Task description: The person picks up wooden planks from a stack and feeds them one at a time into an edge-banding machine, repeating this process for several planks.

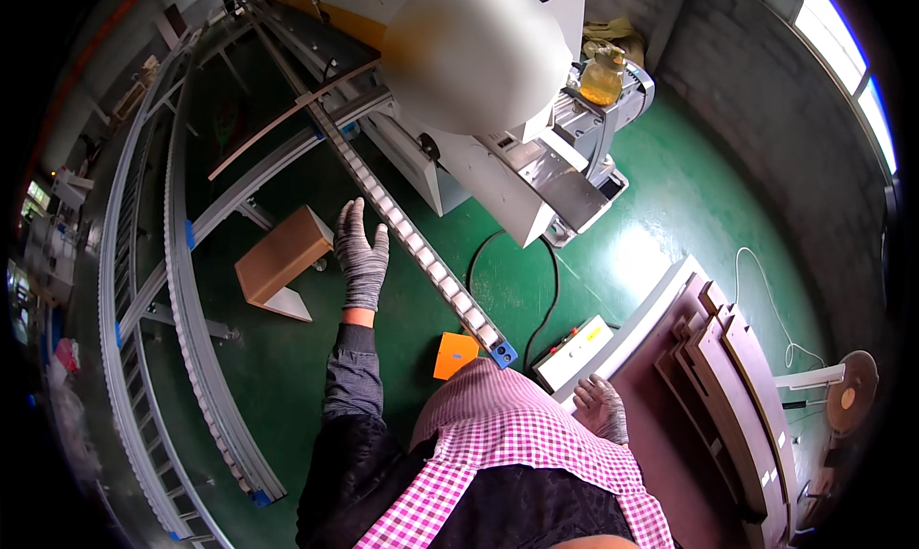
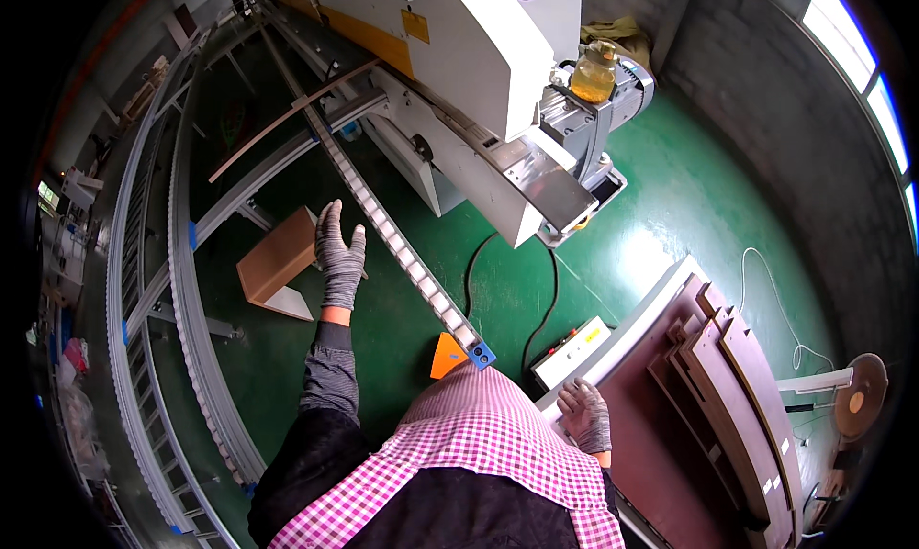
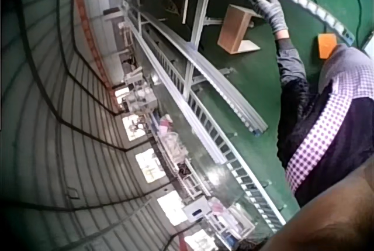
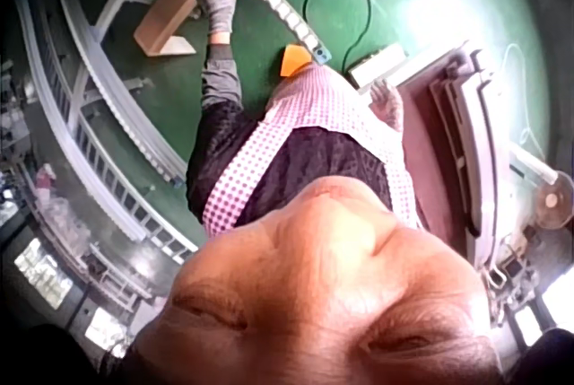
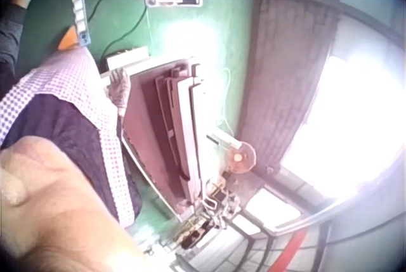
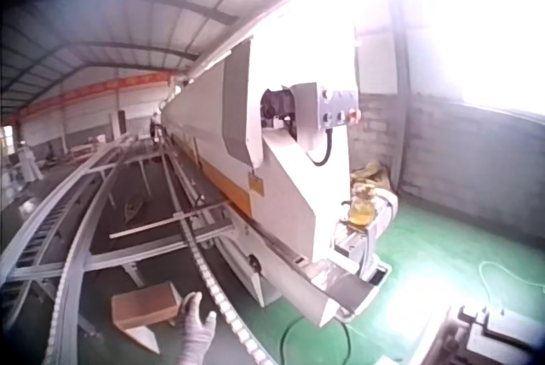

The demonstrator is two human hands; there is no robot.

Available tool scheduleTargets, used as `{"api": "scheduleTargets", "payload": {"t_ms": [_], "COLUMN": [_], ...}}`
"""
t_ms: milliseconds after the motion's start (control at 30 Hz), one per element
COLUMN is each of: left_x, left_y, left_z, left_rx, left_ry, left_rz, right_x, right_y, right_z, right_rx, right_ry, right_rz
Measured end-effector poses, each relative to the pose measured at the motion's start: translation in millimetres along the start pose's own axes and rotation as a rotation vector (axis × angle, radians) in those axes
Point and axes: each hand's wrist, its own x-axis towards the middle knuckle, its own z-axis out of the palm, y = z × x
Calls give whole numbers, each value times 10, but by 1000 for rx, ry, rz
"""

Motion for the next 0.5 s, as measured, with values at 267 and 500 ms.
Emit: {"api": "scheduleTargets", "payload": {"t_ms": [267, 500], "left_x": [243, 645], "left_y": [-299, -674], "left_z": [61, 125], "left_rx": [110, 367], "left_ry": [-76, -134], "left_rz": [-19, -81], "right_x": [32, 80], "right_y": [-8, -60], "right_z": [2, 33], "right_rx": [-8, -61], "right_ry": [-10, -29], "right_rz": [-5, 30]}}
